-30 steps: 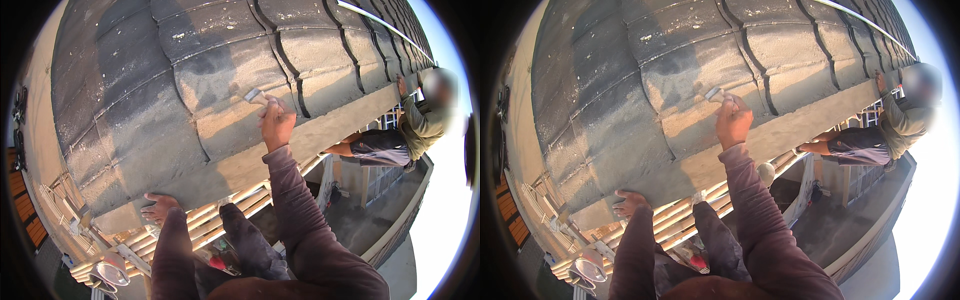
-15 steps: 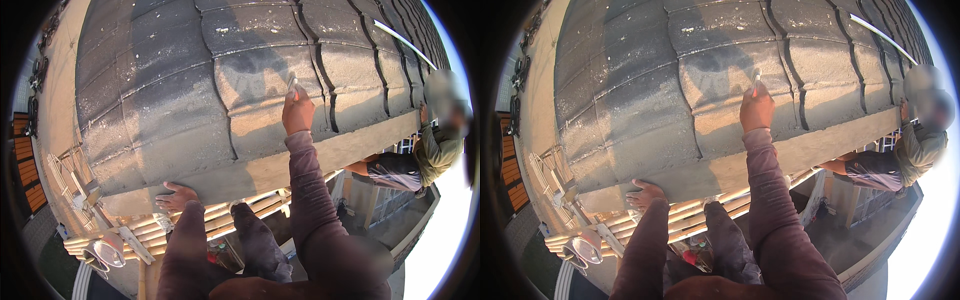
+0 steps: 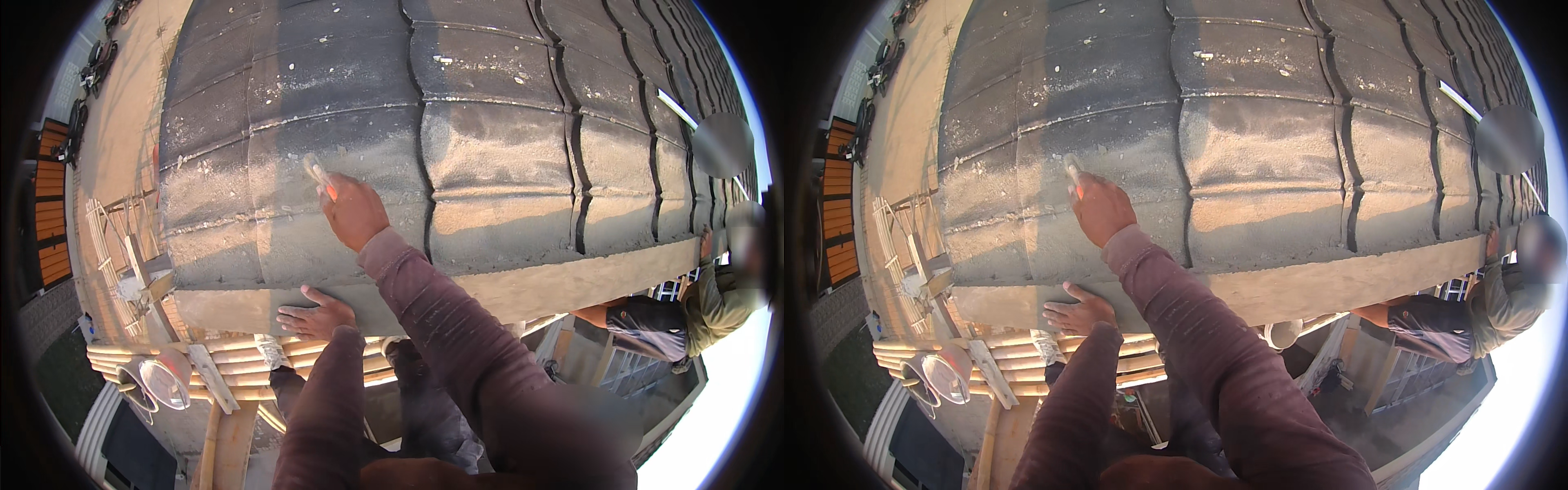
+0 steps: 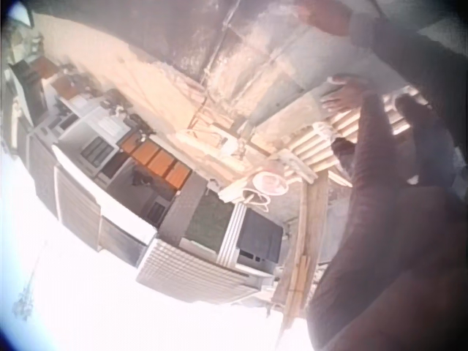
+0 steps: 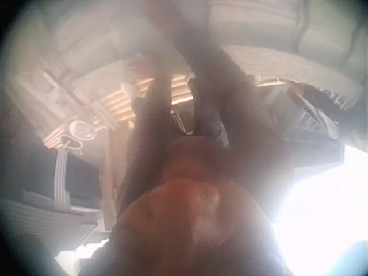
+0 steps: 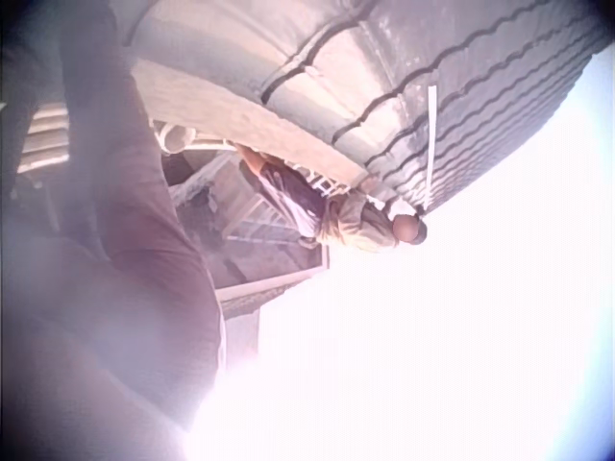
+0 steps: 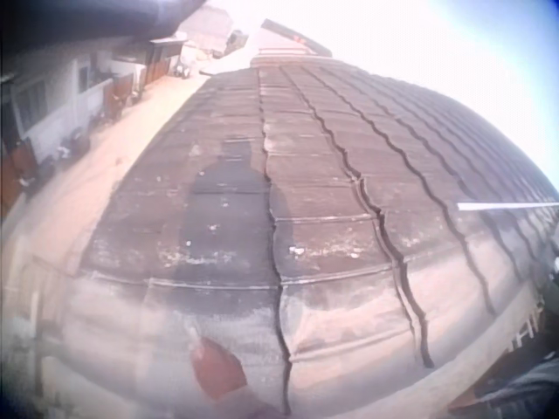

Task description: The person applies cement with a brush to the roof edge, places long white trim strips onto the cement, and presses them into place by hand while standing on scaffolding.

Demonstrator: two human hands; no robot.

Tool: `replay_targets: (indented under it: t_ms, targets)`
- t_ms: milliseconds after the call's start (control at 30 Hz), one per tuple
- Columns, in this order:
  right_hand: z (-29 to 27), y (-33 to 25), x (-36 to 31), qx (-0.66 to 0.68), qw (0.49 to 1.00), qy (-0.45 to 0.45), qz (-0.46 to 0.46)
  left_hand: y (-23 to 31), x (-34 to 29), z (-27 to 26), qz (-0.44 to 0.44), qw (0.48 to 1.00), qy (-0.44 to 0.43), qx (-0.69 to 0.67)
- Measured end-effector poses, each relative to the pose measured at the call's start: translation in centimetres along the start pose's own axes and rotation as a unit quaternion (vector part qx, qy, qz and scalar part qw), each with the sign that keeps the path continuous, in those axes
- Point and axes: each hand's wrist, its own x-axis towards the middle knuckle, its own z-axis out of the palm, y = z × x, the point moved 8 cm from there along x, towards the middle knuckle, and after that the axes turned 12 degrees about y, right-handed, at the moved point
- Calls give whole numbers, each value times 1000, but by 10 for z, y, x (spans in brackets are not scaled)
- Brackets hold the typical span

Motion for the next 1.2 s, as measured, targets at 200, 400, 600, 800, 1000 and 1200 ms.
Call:
replay_targets:
  t_ms: [200,400,600,800,1000,1200]
  targets:
    - [-12,52,-15,-167,963,151,148,0,2,0,23,999,16,30]
    - [53,-5,5,181,972,148,-6,2,2,-2,30,999,4,17]
    - [63,66,8,-149,987,-51,20,2,6,-3,22,1000,-16,-3]
    - [78,59,-11,-295,939,-146,-98,2,6,-5,10,999,-31,-21]
    - [72,31,18,-222,959,-78,-159,4,5,-9,9,999,-34,-3]
    - [72,47,20,-216,963,-105,-125,5,5,-10,10,999,-33,-5]
